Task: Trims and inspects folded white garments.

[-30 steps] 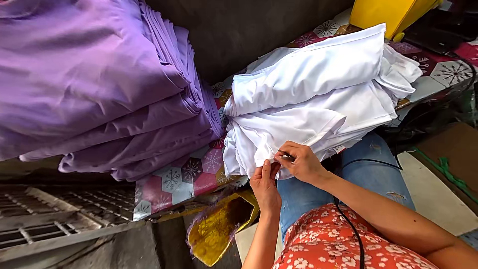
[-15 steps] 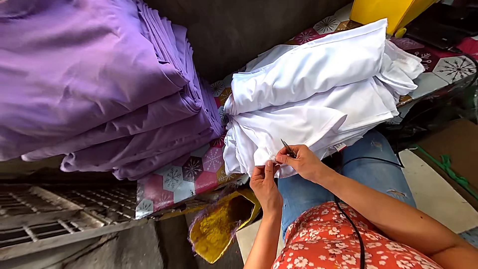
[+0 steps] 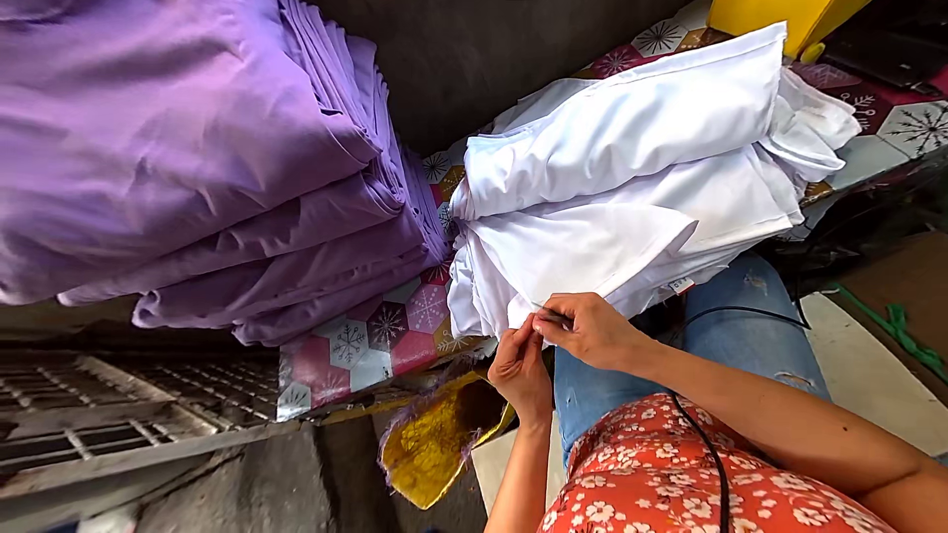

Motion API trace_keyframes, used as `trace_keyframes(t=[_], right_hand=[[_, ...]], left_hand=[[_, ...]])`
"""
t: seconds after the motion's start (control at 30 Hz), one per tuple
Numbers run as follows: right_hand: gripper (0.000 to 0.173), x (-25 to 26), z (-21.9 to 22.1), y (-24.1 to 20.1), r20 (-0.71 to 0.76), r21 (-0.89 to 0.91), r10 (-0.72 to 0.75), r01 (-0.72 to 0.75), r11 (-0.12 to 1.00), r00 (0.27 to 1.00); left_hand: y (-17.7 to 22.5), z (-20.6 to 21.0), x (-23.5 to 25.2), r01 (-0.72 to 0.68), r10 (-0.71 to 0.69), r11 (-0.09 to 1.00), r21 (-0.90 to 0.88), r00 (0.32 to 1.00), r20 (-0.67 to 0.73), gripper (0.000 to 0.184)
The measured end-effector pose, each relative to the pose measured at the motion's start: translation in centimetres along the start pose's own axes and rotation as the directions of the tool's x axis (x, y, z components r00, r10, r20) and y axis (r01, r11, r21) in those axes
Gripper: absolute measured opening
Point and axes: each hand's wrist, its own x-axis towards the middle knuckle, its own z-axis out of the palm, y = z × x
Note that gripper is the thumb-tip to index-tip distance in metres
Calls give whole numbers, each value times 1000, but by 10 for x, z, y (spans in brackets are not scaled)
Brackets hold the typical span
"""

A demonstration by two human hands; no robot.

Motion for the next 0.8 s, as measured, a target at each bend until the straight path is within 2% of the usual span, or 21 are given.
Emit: trace_keyframes(t=[0.07,0.17,0.27,0.33,0.4,0.43,0.5,0.57,0.63,0.8], right_hand=[[25,3,-8,2,119,272,107,-136,953,987],[43,1,-11,3,239,560,166,-276,781,957],[50,-1,-14,7,316,647,223,-381,660,922],[48,0,-16,10,282,632,236,-365,684,930],[38,-1,-14,15,156,459,176,-230,858,972],[33,-2,-13,19,107,291,120,-147,945,987],[37,-8,-7,22,19,-70,-16,17,997,1000],[40,-12,5,30,-88,-342,-257,213,915,962],[36,-11,13,37,-141,-505,-456,332,797,879],[28,-9,15,41,-173,-561,-573,398,726,801]], left_hand=[[0,-1,-1,76,-76,996,-45,997,-1,13],[2,1,-4,199,-204,969,-143,979,-22,13],[2,1,-4,264,-281,943,-203,958,-58,13],[2,0,-4,270,-286,944,-189,956,-64,13],[2,-1,-3,233,-244,962,-139,967,-71,12],[3,-2,-2,208,-218,971,-117,973,-74,11],[6,-3,-2,169,-174,983,-78,982,-72,11],[10,-2,-2,133,-136,990,-45,988,-68,10],[11,0,-2,119,-121,992,-43,991,-64,10],[15,3,-2,113,-116,991,-68,993,-37,12]])
